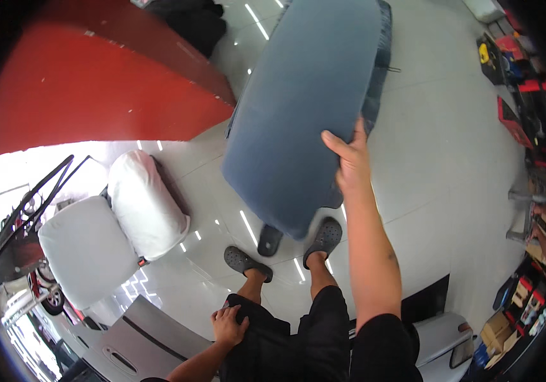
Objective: The person removes a white protective cover from a car seat, then places the seat onto a red lift platform. The person handles the seat and cover by hand, adjusting the cover and positioning the seat for installation.
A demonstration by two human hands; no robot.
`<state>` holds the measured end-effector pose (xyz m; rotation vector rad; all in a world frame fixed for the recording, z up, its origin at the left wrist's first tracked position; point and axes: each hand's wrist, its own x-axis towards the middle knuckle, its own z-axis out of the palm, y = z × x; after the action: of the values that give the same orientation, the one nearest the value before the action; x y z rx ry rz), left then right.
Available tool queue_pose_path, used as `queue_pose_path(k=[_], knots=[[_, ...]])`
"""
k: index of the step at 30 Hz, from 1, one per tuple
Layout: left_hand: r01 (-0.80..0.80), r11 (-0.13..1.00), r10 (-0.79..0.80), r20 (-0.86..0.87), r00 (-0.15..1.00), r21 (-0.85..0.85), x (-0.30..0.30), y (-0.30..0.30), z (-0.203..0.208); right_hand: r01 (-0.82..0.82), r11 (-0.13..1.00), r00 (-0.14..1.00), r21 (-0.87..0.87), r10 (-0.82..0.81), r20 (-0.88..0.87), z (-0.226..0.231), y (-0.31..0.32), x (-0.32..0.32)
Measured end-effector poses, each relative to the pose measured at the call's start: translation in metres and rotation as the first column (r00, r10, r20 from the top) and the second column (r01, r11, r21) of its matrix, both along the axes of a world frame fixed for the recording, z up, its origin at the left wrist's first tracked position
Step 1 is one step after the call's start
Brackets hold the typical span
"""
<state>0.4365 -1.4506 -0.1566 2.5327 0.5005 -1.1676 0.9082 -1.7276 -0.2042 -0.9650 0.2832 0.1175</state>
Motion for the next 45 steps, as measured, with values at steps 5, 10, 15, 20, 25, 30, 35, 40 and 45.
queue_pose_path(k=[5, 10, 15, 20, 25, 30, 35, 40, 45], knots=[[-0.060, 0.998, 0.060, 0.026, 0.998, -0.012, -0.007, 0.001, -0.006, -0.131, 0.907, 0.991, -0.401, 0.110, -0.074, -0.125, 0.075, 0.016], [-0.064, 0.998, 0.064, 0.032, 0.997, -0.008, -0.019, 0.000, -0.003, -0.262, 0.449, 0.965, -0.854, 0.104, -0.241, -0.162, 0.077, 0.010], [-0.033, 0.999, 0.033, 0.014, 0.999, -0.022, -0.022, 0.007, 0.002, -0.386, -0.097, 0.893, -0.917, 0.212, -0.398, -0.131, 0.082, -0.009], [-0.028, 0.999, 0.027, -0.016, 1.000, -0.034, -0.024, 0.023, 0.009, -0.228, -0.090, 0.926, -0.970, 0.289, -0.245, -0.092, 0.105, -0.063], [-0.103, 0.995, 0.103, 0.009, 0.995, -0.016, -0.027, 0.026, 0.017, -0.463, -0.035, 0.799, -0.885, 0.417, -0.434, -0.044, 0.121, -0.120], [-0.257, 0.966, 0.256, 0.092, 0.962, 0.007, -0.029, 0.013, 0.022, -0.627, -0.085, 0.616, -0.775, 0.556, -0.559, -0.010, 0.119, -0.138], [-0.541, 0.841, 0.540, 0.114, 0.834, -0.023, -0.037, 0.009, 0.017, -0.684, -0.078, 0.551, -0.725, 0.596, -0.584, -0.007, 0.081, -0.137], [-0.767, 0.624, 0.781, 0.142, 0.608, -0.150, -0.053, 0.031, 0.012, -0.682, -0.246, 0.487, -0.689, 0.551, -0.678, 0.005, 0.005, -0.176], [-0.869, 0.472, 0.882, 0.075, 0.466, -0.150, -0.094, 0.095, 0.016, -0.703, -0.376, 0.467, -0.604, 0.396, -0.791, 0.039, -0.050, -0.273]])
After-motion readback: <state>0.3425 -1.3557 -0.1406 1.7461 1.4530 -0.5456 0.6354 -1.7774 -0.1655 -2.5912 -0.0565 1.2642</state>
